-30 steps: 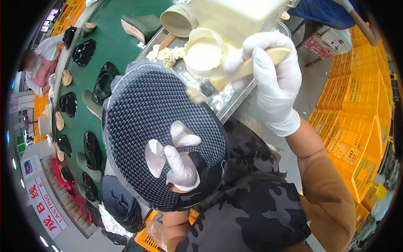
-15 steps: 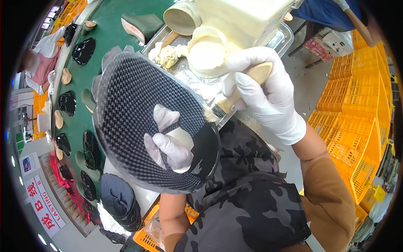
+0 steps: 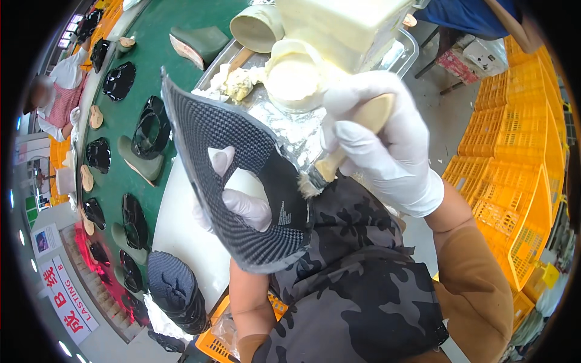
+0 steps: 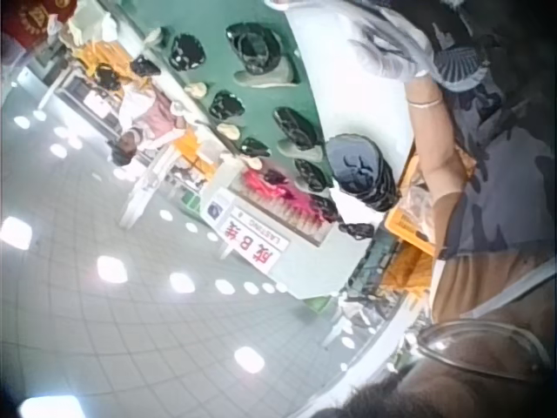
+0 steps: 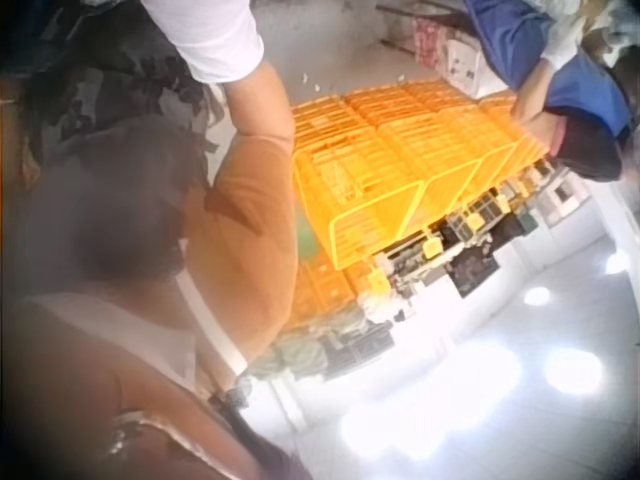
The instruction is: The person applies a white adhesive substance to the bottom of black shoes using a brush. They repeatedly dip the brush into a container of glue and spread it evenly across the shoe soles, then place the treated shoes onto a green workbench.
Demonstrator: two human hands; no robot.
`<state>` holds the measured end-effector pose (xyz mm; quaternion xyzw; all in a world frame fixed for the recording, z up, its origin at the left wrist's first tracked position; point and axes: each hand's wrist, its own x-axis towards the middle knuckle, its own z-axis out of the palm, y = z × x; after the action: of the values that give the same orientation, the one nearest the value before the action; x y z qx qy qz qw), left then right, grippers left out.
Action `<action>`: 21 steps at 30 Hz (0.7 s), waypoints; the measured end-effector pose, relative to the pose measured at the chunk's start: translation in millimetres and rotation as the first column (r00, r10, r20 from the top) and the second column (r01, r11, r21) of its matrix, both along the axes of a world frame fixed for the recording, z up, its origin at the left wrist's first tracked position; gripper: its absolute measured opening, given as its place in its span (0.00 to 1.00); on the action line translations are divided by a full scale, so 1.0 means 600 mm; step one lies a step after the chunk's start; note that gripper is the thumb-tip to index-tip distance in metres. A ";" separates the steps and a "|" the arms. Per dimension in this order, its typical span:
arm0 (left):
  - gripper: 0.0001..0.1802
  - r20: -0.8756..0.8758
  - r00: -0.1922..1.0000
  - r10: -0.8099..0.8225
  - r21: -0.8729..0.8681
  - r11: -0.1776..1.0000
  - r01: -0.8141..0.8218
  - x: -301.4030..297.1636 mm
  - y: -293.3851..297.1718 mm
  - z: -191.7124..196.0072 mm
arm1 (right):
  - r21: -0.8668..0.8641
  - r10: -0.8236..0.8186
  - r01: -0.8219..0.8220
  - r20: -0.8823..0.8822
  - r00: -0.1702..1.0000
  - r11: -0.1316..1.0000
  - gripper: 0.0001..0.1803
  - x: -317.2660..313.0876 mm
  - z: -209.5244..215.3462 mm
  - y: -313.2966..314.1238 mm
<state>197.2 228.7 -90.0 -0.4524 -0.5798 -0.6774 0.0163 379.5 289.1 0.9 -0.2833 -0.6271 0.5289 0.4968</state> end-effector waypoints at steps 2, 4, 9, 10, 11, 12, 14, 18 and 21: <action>0.30 0.020 1.000 -0.002 0.067 0.998 0.000 0.003 0.003 -0.001 | 0.102 -0.013 0.014 -0.016 1.000 0.995 0.16 -0.002 0.003 0.002; 0.28 0.003 0.999 -0.032 0.080 0.996 0.032 0.003 0.003 0.007 | 0.238 -0.007 0.009 -0.010 1.000 0.971 0.17 -0.006 -0.006 0.012; 0.27 -0.035 0.999 0.012 0.126 0.992 -0.007 -0.015 0.004 0.010 | 0.115 0.200 -0.218 0.150 0.968 0.969 0.13 0.002 -0.007 -0.002; 0.26 -0.048 0.999 -0.004 0.097 0.995 0.008 -0.017 0.000 0.013 | 0.058 0.204 -0.208 0.067 0.977 0.976 0.13 0.006 0.000 -0.007; 0.25 -0.061 0.998 -0.031 0.053 0.998 0.034 -0.018 -0.005 0.017 | 0.001 0.201 -0.201 -0.018 0.979 0.979 0.14 0.009 0.007 -0.011; 0.25 -0.085 0.995 -0.057 -0.005 0.998 0.057 -0.023 -0.013 0.025 | -0.058 0.186 -0.193 -0.112 0.976 0.979 0.15 0.012 0.012 -0.015; 0.24 -0.134 0.986 -0.094 -0.131 0.988 0.077 -0.034 -0.036 0.041 | -0.170 0.136 -0.196 -0.310 0.941 0.966 0.16 0.015 0.020 -0.022; 0.22 -0.206 0.974 -0.098 -0.151 0.986 0.067 -0.042 -0.061 0.055 | -0.291 0.150 -0.302 -0.447 0.882 0.908 0.17 0.017 0.024 -0.040; 0.22 -0.164 0.982 -0.088 0.126 0.986 0.109 -0.048 -0.049 0.033 | -0.277 0.231 -0.340 -0.359 0.904 0.899 0.17 0.018 0.008 -0.046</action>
<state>168.5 199.3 -70.5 -0.5307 -0.5066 -0.6769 0.0591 390.2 261.6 5.9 -0.1781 -0.4753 0.7337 0.4517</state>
